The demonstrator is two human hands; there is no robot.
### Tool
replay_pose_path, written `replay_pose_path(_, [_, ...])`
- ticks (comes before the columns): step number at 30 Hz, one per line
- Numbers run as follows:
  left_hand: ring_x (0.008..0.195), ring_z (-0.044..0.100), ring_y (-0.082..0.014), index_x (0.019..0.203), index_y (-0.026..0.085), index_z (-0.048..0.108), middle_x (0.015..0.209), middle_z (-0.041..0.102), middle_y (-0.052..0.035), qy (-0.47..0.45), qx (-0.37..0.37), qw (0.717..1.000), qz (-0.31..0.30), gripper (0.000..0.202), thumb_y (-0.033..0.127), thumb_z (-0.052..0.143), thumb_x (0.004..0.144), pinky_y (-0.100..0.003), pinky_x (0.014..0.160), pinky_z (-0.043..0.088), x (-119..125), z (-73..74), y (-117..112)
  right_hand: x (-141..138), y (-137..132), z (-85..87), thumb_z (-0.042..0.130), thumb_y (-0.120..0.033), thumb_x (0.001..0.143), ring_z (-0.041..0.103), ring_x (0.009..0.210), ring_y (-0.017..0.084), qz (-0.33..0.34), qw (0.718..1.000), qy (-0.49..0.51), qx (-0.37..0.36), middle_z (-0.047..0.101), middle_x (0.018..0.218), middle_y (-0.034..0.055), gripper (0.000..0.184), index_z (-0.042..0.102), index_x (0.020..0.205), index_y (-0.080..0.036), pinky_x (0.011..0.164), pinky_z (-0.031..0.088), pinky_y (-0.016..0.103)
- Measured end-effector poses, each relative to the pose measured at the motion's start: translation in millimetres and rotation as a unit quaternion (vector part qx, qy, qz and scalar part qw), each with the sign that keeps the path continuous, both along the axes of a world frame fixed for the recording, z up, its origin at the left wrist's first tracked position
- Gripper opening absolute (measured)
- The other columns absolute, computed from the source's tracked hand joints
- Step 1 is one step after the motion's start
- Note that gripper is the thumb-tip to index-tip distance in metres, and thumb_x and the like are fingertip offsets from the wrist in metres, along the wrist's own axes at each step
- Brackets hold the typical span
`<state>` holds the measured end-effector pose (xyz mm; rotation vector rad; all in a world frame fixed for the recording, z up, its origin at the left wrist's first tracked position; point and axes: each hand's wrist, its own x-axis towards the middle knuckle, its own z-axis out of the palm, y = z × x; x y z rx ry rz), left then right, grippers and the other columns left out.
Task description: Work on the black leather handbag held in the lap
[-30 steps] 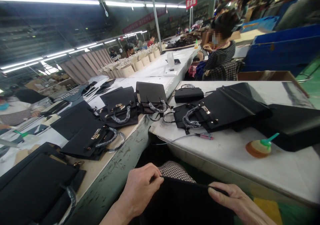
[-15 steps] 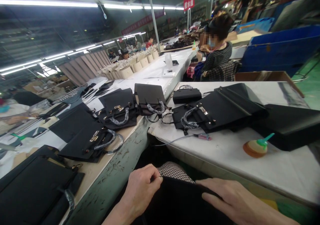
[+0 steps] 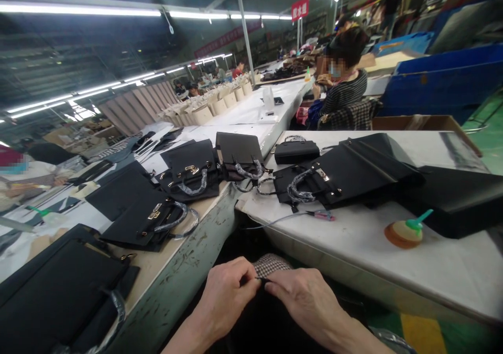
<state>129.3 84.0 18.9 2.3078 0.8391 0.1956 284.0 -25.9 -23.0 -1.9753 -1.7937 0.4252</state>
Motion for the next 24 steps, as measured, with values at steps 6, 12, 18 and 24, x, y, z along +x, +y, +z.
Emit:
replay_pose_path(6, [0.071,0.057,-0.0136,0.067,0.018,0.060,0.074,0.063,0.0025,-0.053,-0.119,0.991,0.006,0.017,0.019,0.065,0.083,-0.023,0.067,0.040,-2.6,15.6,0.0,5.7,5.3,42.0,0.061,-0.023,0.092,0.066,0.060,0.021,0.067,0.994,-0.080,-0.044,0.071,0.066,0.0006,0.021,0.070,0.073,-0.023,0.051,0.023,0.030])
replay_pose_path(12, [0.072,0.059,-0.0131,0.069,0.018,0.063,0.077,0.066,0.0030,-0.054,-0.072,0.996,-0.015,0.014,0.012,0.067,0.081,-0.023,0.068,0.041,3.2,4.9,-6.3,6.3,0.1,27.2,0.053,-0.015,0.095,0.072,0.075,0.024,0.086,0.996,-0.008,-0.026,0.076,0.084,0.0024,0.020,0.071,0.093,-0.023,0.059,0.035,0.030])
replay_pose_path(18, [0.081,0.063,-0.0133,0.069,0.018,0.061,0.088,0.069,0.0008,-0.087,-0.028,0.993,-0.074,0.018,0.008,0.071,0.080,-0.023,0.076,0.045,-0.3,2.5,-2.4,6.9,-9.0,26.8,0.052,-0.016,0.094,0.072,0.071,0.026,0.067,0.997,-0.006,-0.024,0.075,0.080,0.0020,0.022,0.070,0.100,-0.025,0.059,0.037,0.032])
replay_pose_path(24, [0.093,0.066,-0.0147,0.070,0.018,0.062,0.102,0.069,-0.0016,-0.095,-0.047,0.992,-0.072,0.019,0.005,0.074,0.077,-0.024,0.085,0.047,-6.9,3.0,-2.9,4.8,-10.3,25.9,0.053,-0.013,0.092,0.071,0.073,0.024,0.065,0.998,0.004,-0.015,0.076,0.083,0.0008,0.022,0.071,0.096,-0.026,0.060,0.037,0.031])
